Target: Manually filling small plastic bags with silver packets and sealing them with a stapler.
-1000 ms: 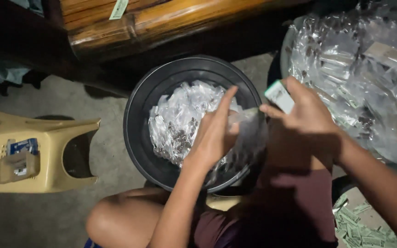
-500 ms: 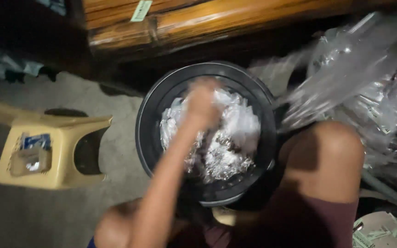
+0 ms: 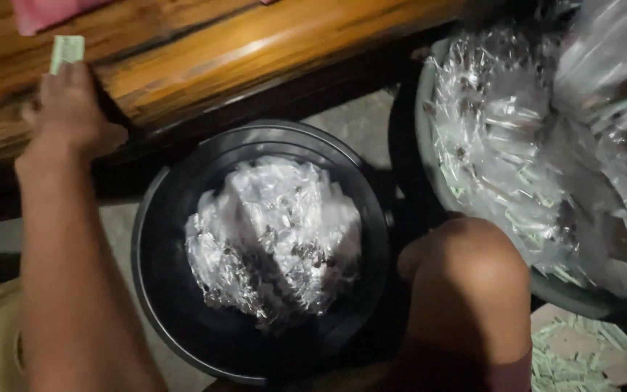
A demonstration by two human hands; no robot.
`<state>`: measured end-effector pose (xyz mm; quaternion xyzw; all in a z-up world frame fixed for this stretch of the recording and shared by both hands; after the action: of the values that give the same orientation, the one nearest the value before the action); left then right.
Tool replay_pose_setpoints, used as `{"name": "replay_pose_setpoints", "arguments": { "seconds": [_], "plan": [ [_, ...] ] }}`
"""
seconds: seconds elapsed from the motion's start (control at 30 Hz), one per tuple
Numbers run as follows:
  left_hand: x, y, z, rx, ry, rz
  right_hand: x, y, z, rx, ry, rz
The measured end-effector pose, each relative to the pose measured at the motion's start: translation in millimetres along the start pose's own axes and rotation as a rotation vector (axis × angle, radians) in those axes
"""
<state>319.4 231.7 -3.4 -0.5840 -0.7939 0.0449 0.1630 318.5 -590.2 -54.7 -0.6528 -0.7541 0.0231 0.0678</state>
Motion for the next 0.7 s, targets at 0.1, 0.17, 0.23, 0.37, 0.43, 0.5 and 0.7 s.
{"name": "replay_pose_setpoints", "arguments": {
  "seconds": [0.1,0.17,0.23,0.37,0.43,0.5,0.7],
  "plan": [
    [21.4,6.2,38.9,-0.284,0.136,0.113,29.7,-47.5,48.3,-0.021,-0.209,-0.071],
    [35.0,5.8,48.2,-0.475,0.283,0.142,32.1,-65.0,66.2,-0.046,-0.379,-0.156],
    [51.5,-3.3,47.1,-0.823,0.361,0.175,21.9,-74.6,77.2,-0.159,-0.066,-0.307],
    [52.2,-2.0,61.3,-0.921,0.188,0.124,57.8,-65.0,41.2,-0.097,0.376,-0.317],
    [8.5,-44.3,36.0,-1.064,-0.435,0.184,28.9,-51.6,74.4,-0.295,0.746,-0.135],
    [-34.8,-101.2,22.9,-1.003,-0.647,0.095,62.7,-44.1,53.4,-0.243,0.87,-0.116],
    [-148.2,-199.0,139.2,-0.439,-1.707,-0.199,282.1,-94.3,-71.0,-0.183,0.94,-0.48]
  ]
}}
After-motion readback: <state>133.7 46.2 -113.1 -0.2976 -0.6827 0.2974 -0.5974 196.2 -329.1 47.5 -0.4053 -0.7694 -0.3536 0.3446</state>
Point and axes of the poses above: each hand's wrist, its own y-axis towards the middle knuckle, its own z-axis out of the palm, x = y × z, the point moved 1 cm from there along y, towards the middle knuckle, and after that the axes turned 10 degrees about y, right-handed, at the moved point
